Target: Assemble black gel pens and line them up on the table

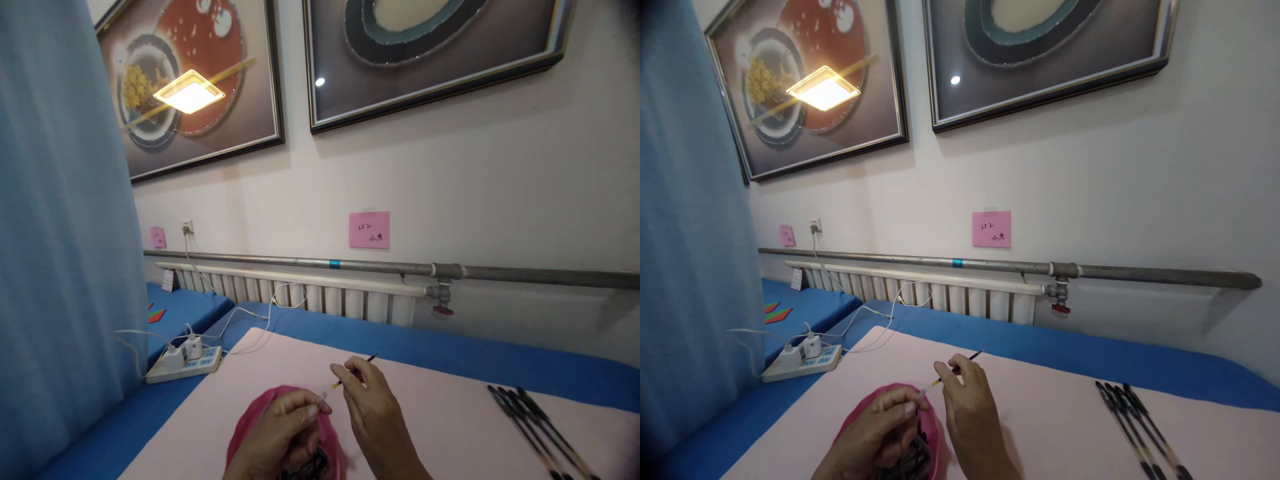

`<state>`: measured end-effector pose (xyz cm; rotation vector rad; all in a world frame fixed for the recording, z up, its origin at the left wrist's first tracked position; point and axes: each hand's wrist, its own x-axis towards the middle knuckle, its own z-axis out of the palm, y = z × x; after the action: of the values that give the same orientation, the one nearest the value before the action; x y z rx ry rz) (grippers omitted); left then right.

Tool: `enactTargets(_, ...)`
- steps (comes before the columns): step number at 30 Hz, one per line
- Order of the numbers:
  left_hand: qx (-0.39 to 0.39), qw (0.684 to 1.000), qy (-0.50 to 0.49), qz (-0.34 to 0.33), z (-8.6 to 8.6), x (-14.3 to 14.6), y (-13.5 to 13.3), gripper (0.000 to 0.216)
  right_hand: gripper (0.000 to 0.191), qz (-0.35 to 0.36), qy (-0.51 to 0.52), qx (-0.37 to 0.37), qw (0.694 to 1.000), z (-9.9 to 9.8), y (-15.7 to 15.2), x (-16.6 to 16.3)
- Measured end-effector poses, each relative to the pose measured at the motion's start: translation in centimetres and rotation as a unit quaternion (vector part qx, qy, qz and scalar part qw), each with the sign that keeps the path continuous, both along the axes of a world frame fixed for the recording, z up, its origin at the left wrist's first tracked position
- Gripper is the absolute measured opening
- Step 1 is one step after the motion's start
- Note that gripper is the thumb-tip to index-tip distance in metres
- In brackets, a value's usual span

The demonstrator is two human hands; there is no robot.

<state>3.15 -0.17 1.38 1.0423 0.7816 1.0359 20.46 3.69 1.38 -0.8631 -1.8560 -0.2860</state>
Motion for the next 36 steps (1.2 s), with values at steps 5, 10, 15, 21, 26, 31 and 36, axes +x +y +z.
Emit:
enactTargets(5, -0.014, 0.998, 0.067, 0.005, -0.1, -0.2, 0.1, 0.028, 0.031, -0.01, -0.042, 0.005, 0.999, 0.8, -0.6, -0.5)
enactTargets(10, 0.002, 0.998, 0.063, 0.029, 0.2, -0.4, 0.2, 0.025, 0.041, 0.083, -0.077, -0.063, 0.992, 0.7, -1.9, -2.2)
enactTargets(15, 0.035, 0.995, 0.003, 0.09, 0.8, -1.1, 0.4, 0.03, 0.051, 0.161, 0.001, -0.068, 0.985, 1.2, -2.4, -1.7)
enactTargets(21, 0.031, 0.959, -0.141, 0.244, 1.2, -2.3, 1.0, 0.037, 0.022, 0.091, 0.118, -0.149, 0.978, 1.6, -1.2, 0.0)
enactTargets(26, 0.021, 0.946, -0.18, 0.27, 1.0, -2.8, 1.3, 0.037, 0.03, 0.057, -0.136, -0.212, 0.966, -1.3, -0.9, -1.5)
enactTargets(31, 0.017, 0.948, -0.179, 0.263, 1.0, -2.9, 1.3, 0.037, 0.029, 0.028, -0.194, -0.237, 0.951, -4.2, -1.5, -2.8)
enactTargets(36, 0.019, 0.948, -0.173, 0.266, 0.9, -3.0, 1.4, 0.04, 0.037, 0.073, -0.178, -0.251, 0.949, -4.4, -0.8, -2.2)
